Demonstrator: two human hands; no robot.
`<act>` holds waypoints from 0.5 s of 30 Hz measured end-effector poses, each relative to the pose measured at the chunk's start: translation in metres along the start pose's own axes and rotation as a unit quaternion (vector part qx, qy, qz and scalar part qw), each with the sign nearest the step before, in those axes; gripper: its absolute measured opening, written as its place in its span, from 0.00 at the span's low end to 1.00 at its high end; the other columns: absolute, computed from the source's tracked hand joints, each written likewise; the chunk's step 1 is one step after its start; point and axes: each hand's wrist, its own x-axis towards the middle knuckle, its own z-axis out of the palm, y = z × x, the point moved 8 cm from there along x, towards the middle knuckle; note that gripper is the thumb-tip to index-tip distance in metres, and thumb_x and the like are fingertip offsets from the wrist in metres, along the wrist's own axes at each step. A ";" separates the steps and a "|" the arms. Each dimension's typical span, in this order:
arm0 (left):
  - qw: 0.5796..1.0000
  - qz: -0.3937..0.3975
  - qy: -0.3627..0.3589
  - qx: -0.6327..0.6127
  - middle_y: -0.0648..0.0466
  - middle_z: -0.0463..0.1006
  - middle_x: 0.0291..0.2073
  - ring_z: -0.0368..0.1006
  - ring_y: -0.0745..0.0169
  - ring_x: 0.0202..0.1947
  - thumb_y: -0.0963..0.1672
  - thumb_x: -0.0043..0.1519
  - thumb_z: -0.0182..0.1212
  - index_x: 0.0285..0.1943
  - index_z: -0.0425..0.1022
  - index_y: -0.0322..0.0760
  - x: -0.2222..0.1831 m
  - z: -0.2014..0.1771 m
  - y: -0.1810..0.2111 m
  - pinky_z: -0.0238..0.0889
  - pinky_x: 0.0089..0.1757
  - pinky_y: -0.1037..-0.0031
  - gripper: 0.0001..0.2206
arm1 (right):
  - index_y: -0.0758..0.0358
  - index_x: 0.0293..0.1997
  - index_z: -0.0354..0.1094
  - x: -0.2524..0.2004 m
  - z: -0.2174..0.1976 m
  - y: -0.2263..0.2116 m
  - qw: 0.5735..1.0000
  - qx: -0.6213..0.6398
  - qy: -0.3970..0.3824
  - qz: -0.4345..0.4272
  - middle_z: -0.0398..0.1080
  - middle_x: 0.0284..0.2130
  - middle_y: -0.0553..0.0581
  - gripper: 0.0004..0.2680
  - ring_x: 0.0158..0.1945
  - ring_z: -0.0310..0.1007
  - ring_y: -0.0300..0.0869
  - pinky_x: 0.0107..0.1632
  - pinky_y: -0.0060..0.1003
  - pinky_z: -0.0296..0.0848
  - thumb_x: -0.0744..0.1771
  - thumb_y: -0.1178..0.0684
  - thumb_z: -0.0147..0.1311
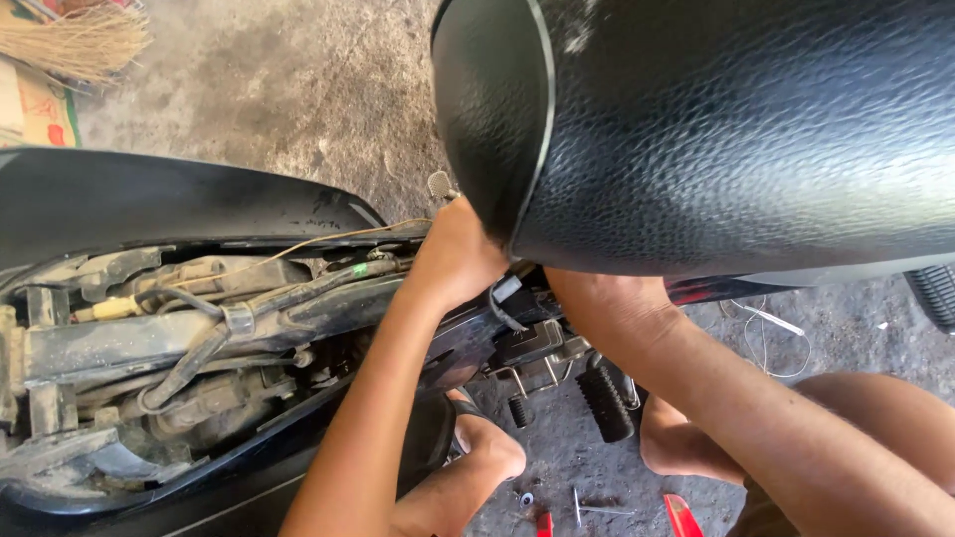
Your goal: Repairing the electrical wiring under the seat of a motorcycle.
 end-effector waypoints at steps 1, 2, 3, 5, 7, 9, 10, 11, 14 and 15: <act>0.998 -0.002 -0.038 0.051 0.36 0.82 0.42 0.79 0.38 0.46 0.44 0.51 0.71 0.46 0.80 0.33 -0.001 0.004 0.000 0.72 0.46 0.59 0.15 | 0.58 0.41 0.76 0.001 -0.001 -0.002 1.000 0.007 -0.001 0.000 0.75 0.37 0.58 0.08 0.43 0.76 0.51 0.43 0.48 0.74 0.62 0.52 0.55; 0.998 -0.005 -0.038 0.050 0.36 0.82 0.42 0.79 0.38 0.46 0.44 0.51 0.71 0.46 0.80 0.33 -0.003 0.006 -0.003 0.72 0.46 0.59 0.15 | 0.58 0.41 0.76 0.001 -0.001 -0.003 1.000 0.008 -0.002 -0.002 0.75 0.37 0.58 0.08 0.43 0.76 0.51 0.43 0.48 0.74 0.62 0.52 0.55; 0.996 0.000 -0.024 0.091 0.37 0.82 0.39 0.80 0.39 0.43 0.44 0.52 0.72 0.42 0.81 0.33 -0.004 0.006 -0.005 0.73 0.44 0.60 0.13 | 0.58 0.39 0.76 0.003 0.000 -0.002 1.000 0.025 -0.015 0.008 0.75 0.35 0.58 0.07 0.40 0.76 0.51 0.40 0.47 0.74 0.62 0.53 0.55; 0.991 0.001 -0.010 0.132 0.38 0.82 0.36 0.81 0.41 0.41 0.45 0.53 0.72 0.38 0.82 0.33 -0.008 0.007 -0.008 0.75 0.43 0.60 0.11 | 0.58 0.37 0.76 0.006 0.003 -0.004 0.998 0.045 -0.030 0.015 0.75 0.33 0.57 0.06 0.38 0.77 0.50 0.38 0.47 0.74 0.62 0.53 0.56; 0.976 0.111 0.118 0.143 0.44 0.79 0.31 0.78 0.42 0.34 0.42 0.49 0.73 0.32 0.78 0.34 -0.018 -0.009 0.009 0.71 0.37 0.57 0.09 | 0.59 0.35 0.76 0.010 0.014 -0.005 0.993 0.088 -0.070 0.045 0.75 0.29 0.58 0.04 0.34 0.77 0.50 0.34 0.46 0.74 0.63 0.56 0.56; 0.963 0.166 0.158 0.140 0.49 0.78 0.32 0.77 0.46 0.34 0.41 0.48 0.72 0.33 0.78 0.36 -0.031 -0.015 0.016 0.71 0.37 0.59 0.08 | 0.60 0.34 0.76 0.011 0.015 -0.009 0.989 0.110 -0.085 0.051 0.75 0.29 0.58 0.04 0.33 0.77 0.50 0.34 0.46 0.74 0.63 0.56 0.56; 0.945 0.225 0.195 0.137 0.53 0.78 0.32 0.76 0.51 0.35 0.40 0.48 0.71 0.34 0.78 0.38 -0.040 -0.021 0.026 0.70 0.36 0.61 0.08 | 0.61 0.34 0.76 0.011 0.016 -0.010 0.985 0.130 -0.100 0.062 0.75 0.28 0.59 0.04 0.32 0.77 0.50 0.34 0.46 0.74 0.63 0.56 0.55; 0.945 0.223 0.197 0.138 0.53 0.78 0.32 0.76 0.51 0.35 0.40 0.48 0.71 0.34 0.78 0.38 -0.042 -0.022 0.023 0.70 0.36 0.61 0.08 | 0.61 0.34 0.76 0.012 0.015 -0.012 0.985 0.130 -0.099 0.059 0.75 0.28 0.59 0.04 0.32 0.77 0.50 0.34 0.46 0.74 0.63 0.56 0.55; 0.932 0.241 0.190 0.195 0.55 0.76 0.34 0.73 0.54 0.35 0.40 0.49 0.70 0.35 0.78 0.37 -0.045 -0.017 0.022 0.70 0.36 0.64 0.08 | 0.63 0.33 0.75 0.012 0.015 -0.015 0.983 0.138 -0.105 0.055 0.74 0.28 0.60 0.04 0.32 0.77 0.51 0.34 0.47 0.74 0.62 0.57 0.55; 0.928 0.244 0.197 0.200 0.55 0.76 0.35 0.73 0.55 0.36 0.40 0.50 0.70 0.36 0.78 0.37 -0.045 -0.016 0.021 0.70 0.37 0.64 0.07 | 0.63 0.33 0.75 0.013 0.013 -0.015 0.982 0.148 -0.094 0.064 0.74 0.27 0.60 0.04 0.32 0.77 0.51 0.34 0.47 0.74 0.62 0.57 0.54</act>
